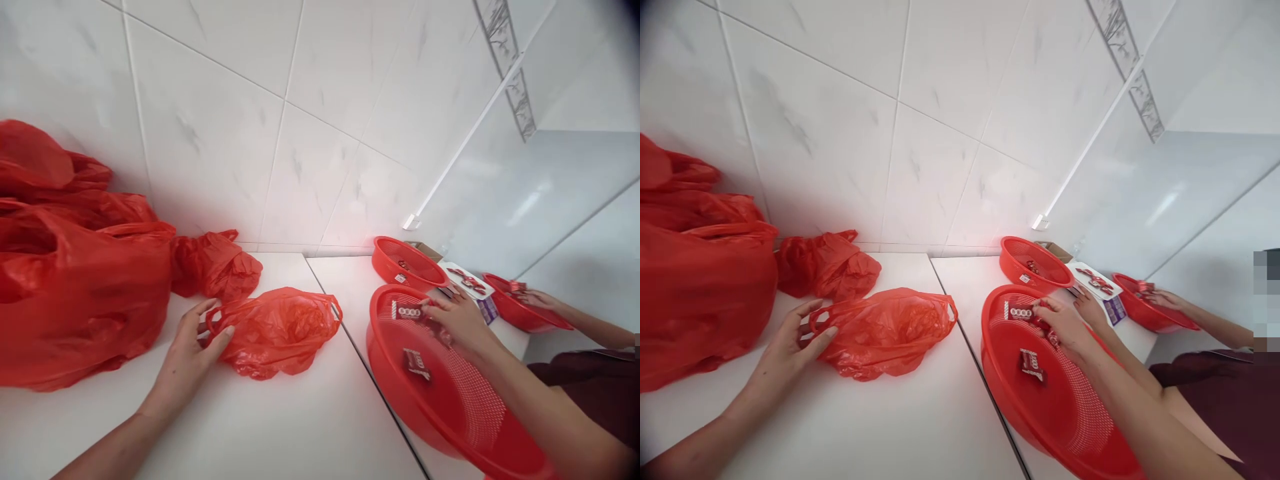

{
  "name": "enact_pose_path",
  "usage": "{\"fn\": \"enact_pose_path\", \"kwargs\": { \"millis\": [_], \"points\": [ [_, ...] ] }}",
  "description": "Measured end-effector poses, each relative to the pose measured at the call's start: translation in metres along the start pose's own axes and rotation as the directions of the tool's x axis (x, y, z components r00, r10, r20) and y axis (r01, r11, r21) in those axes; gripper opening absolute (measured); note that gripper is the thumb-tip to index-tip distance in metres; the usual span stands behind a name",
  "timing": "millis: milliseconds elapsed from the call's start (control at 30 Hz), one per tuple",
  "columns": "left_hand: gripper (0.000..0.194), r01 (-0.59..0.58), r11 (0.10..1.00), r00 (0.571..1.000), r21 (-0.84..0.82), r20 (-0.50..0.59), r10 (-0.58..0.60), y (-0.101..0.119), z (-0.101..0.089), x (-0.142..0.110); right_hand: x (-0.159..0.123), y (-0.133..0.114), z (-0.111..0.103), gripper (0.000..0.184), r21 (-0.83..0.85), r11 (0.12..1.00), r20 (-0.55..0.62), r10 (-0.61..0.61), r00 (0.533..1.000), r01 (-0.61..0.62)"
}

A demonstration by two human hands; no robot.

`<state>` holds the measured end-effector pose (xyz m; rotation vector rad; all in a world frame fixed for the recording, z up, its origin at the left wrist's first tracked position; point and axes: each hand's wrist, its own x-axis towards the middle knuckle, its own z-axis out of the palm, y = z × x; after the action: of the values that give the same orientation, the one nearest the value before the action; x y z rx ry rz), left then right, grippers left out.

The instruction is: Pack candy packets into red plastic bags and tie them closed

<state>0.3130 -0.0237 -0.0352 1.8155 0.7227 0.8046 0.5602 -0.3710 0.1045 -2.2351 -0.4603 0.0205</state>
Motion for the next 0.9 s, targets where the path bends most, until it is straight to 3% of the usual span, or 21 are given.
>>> {"fn": "enact_pose_path", "kwargs": {
  "millis": [133, 200, 300, 433, 500, 567, 633, 700, 800, 900],
  "points": [
    [0.059, 0.010, 1.000, 1.000, -0.016, 0.019, -0.010, -0.001, 0.001, -0.001, 0.003, -0.054, 0.018, 0.017, 0.079, 0.996, 0.130, -0.037, 0.991, 0.027],
    [0.059, 0.016, 1.000, 1.000, -0.013, 0.024, -0.015, -0.001, 0.000, -0.001, 0.002, -0.082, 0.042, 0.014, 0.046, 0.992, 0.232, -0.122, 0.965, 0.114],
    [0.059, 0.012, 1.000, 1.000, -0.028, 0.027, -0.011, -0.003, 0.000, 0.000, 0.000, -0.110, 0.094, 0.012, 0.038, 0.980, 0.408, -0.192, 0.892, 0.194],
    [0.059, 0.008, 0.998, 0.998, -0.055, 0.057, -0.005, -0.005, 0.001, 0.001, 0.001, -0.122, 0.163, 0.015, 0.003, 0.987, 0.616, -0.127, 0.778, 0.159],
    [0.059, 0.004, 0.998, 0.998, -0.063, 0.060, 0.000, -0.004, 0.001, 0.001, 0.003, -0.121, 0.185, 0.026, 0.014, 0.976, 0.691, -0.166, 0.703, 0.217],
    [0.057, -0.005, 0.997, 0.998, -0.083, 0.066, 0.011, -0.003, 0.001, 0.000, 0.008, -0.119, 0.194, 0.049, 0.027, 0.951, 0.706, -0.236, 0.668, 0.308],
    [0.055, -0.007, 0.995, 0.998, -0.097, 0.069, 0.014, -0.001, 0.001, 0.000, 0.014, -0.117, 0.192, 0.060, 0.007, 0.933, 0.668, -0.273, 0.692, 0.361],
    [0.054, -0.001, 0.997, 0.998, -0.079, 0.064, 0.006, 0.001, 0.001, -0.001, 0.020, -0.116, 0.177, 0.051, -0.028, 0.925, 0.607, -0.285, 0.742, 0.378],
    [0.053, -0.008, 0.999, 0.999, -0.040, 0.053, 0.010, 0.001, 0.001, 0.000, 0.026, -0.111, 0.137, 0.033, -0.098, 0.909, 0.484, -0.312, 0.818, 0.405],
    [0.054, -0.031, 1.000, 0.999, -0.001, 0.037, 0.031, 0.001, 0.001, 0.000, 0.024, -0.096, 0.084, 0.024, -0.249, 0.901, 0.351, -0.259, 0.900, 0.356]
  ]
}}
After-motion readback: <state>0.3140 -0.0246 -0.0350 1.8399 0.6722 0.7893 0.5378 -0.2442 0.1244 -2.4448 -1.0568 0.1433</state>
